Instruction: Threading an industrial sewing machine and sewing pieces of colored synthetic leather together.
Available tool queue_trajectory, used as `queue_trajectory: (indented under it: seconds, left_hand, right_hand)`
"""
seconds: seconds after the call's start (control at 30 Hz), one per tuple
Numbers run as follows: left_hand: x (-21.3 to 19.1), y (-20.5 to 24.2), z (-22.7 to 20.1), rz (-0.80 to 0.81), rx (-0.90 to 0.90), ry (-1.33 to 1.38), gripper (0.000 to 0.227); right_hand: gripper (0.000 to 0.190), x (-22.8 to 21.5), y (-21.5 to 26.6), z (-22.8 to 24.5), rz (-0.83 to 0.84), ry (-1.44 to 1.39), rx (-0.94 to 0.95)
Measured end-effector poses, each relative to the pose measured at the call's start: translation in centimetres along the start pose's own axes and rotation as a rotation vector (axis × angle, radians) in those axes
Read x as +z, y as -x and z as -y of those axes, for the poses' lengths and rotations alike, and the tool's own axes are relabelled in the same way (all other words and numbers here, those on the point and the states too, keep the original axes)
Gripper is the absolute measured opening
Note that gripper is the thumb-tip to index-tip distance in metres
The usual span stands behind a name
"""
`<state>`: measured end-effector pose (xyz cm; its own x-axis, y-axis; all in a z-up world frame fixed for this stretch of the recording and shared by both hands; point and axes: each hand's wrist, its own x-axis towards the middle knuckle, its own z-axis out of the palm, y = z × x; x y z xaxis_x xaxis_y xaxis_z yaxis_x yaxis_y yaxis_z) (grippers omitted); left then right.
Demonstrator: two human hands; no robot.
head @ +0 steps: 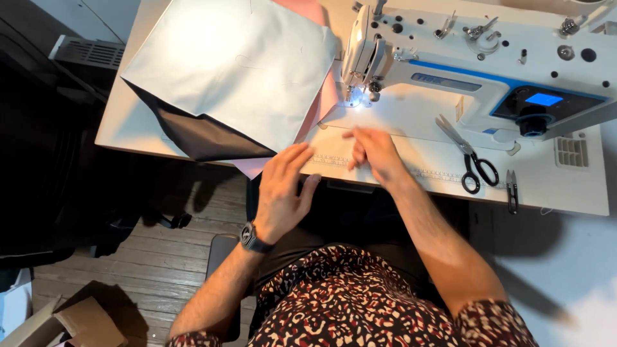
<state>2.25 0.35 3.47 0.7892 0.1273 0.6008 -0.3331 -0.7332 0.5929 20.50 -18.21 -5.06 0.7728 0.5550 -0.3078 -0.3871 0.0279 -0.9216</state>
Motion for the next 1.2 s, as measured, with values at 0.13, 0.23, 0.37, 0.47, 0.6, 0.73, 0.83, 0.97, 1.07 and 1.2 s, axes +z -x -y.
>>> queue_trajectory:
  seconds: [0.13,0.23,0.37,0.47,0.6,0.73,0.83,0.97,1.07,1.2]
  left_hand:
    - [3.7,-2.9,0.4,0.129,0.225,-0.089,0.047]
    - [7.0,-3.5,1.3,0.319,0.398,-0.073,0.046]
    - [7.7,-3.1,2.0,0.439,0.396,-0.095,0.028]
    - [7.0,-2.6,2.6,0.415,0.36,-0.166,0.02]
    - [6.9,-2.3,2.0,0.366,0.254,-0.193,0.024]
    - [7.3,-3.5,-0.4,0.273,0.27,-0.181,0.043]
    - [8.3,-3.7,-1.0,0.169,0.296,-0.056,0.051]
    - [9.8,-3.4,-0.8,0.154,0.128,0.055,0.028]
    - [10.1,-2.9,-0.6,0.13,0.075,0.069,0.02]
    - [10.1,-2.6,-0.4,0.121,0.037,0.136,0.018]
  right_hand:
    - [0.029,-1.8,5.4,-2.3,0.072,0.124,-0.015]
    - [0.029,-3.7,8.0,-1.9,0.138,0.29,-0.005]
    - [0.028,-5.7,9.8,0.7,-0.021,0.44,0.014]
    - [0.025,-6.2,9.4,2.0,-0.107,0.445,-0.043]
    - [0.022,-6.2,7.5,2.5,-0.091,0.397,-0.204]
    - [0.021,-3.8,7.7,4.4,-0.034,0.395,-0.233]
    - [0.022,-3.2,8.1,5.6,0.001,0.414,-0.205]
    - [0.025,-4.1,8.4,6.0,0.051,0.406,-0.183]
    - [0.026,-4.2,8.3,6.2,0.085,0.403,-0.162]
    - [0.026,-4.0,8.3,6.4,0.083,0.471,-0.122]
